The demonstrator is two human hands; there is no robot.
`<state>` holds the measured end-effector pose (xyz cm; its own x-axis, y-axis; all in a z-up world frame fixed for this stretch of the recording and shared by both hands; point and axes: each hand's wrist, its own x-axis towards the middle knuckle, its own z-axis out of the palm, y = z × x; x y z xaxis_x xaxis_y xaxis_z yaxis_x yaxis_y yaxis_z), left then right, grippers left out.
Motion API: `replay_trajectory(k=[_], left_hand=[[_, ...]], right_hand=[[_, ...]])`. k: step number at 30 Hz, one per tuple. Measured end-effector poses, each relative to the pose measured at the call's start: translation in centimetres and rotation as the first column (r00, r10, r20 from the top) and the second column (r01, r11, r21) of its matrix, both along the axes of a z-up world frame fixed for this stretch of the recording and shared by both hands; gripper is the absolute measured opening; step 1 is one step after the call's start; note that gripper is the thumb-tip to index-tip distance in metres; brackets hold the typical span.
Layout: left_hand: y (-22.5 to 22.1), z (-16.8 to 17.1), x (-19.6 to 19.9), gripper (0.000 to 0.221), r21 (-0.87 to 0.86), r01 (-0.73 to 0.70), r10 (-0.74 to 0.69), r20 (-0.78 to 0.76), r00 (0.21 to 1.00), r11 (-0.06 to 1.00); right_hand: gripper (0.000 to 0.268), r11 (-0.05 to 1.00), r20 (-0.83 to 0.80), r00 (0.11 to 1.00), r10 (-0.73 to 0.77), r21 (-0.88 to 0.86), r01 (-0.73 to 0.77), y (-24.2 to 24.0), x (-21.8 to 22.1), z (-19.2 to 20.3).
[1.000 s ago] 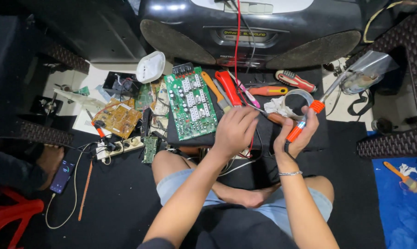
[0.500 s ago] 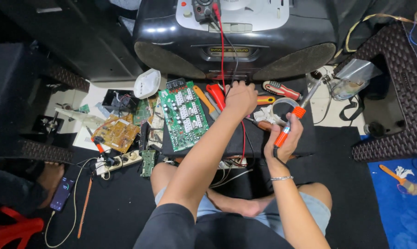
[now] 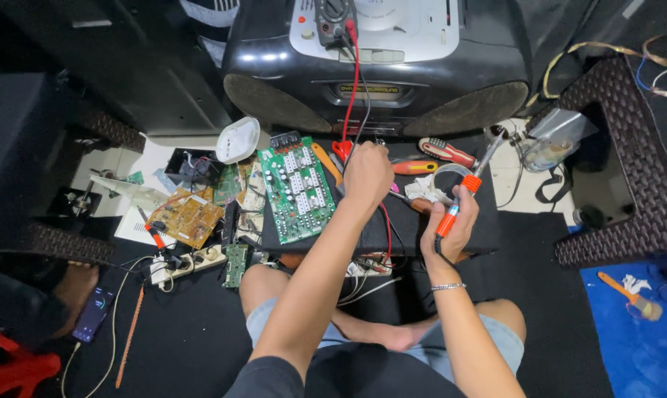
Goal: A person is repairing a circuit board by soldering components, cutting wires, and using various hand tools.
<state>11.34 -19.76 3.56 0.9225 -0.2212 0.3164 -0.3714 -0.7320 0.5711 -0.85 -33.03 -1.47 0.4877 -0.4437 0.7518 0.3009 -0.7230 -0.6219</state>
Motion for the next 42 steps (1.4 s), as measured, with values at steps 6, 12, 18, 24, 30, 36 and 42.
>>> replay_trajectory(k=[6, 12, 18, 24, 30, 36, 42], left_hand=[[1.4, 3.1, -5.2, 0.010, -0.380, -0.005, 0.078, 0.177, 0.981, 0.925], [1.7, 2.8, -8.2, 0.015, -0.782, -0.202, 0.079, -0.193, 0.978, 0.590], [2.0, 2.4, -10.4, 0.027, -0.878, -0.452, -0.322, -0.387, 0.864, -0.158], [2.6, 1.8, -12.3, 0.035, -0.856, -0.464, -0.457, -0.326, 0.827, -0.229], [4.6, 1.9, -14.3, 0.043, -0.893, -0.411, -0.382, -0.449, 0.807, 0.181], [5.3, 0.4, -14.5, 0.027, -0.852, -0.265, -0.300, -0.424, 0.854, 0.451], [6.7, -1.6, -13.0, 0.028, -0.847, -0.506, -0.514, -0.365, 0.776, -0.163]], right_hand=[[0.046, 1.000, 0.050, 0.998, 0.025, -0.017, -0.025, -0.3, 0.1, -0.1], [0.047, 0.998, 0.071, 0.996, 0.060, -0.026, -0.058, -0.4, 0.2, 0.0], [0.048, 0.983, 0.083, 0.980, 0.180, -0.040, -0.177, -0.1, -0.8, 2.3], [0.055, 0.882, 0.102, 0.884, 0.457, 0.079, -0.465, 4.8, -1.7, 6.7], [0.052, 0.917, 0.001, 0.929, 0.371, -0.160, -0.366, 7.5, -2.2, 7.9], [0.046, 0.863, -0.052, 0.878, 0.476, -0.166, -0.478, 8.4, -3.3, 7.5], [0.045, 0.813, 0.048, 0.812, 0.582, -0.008, -0.582, 7.9, -4.0, 8.5]])
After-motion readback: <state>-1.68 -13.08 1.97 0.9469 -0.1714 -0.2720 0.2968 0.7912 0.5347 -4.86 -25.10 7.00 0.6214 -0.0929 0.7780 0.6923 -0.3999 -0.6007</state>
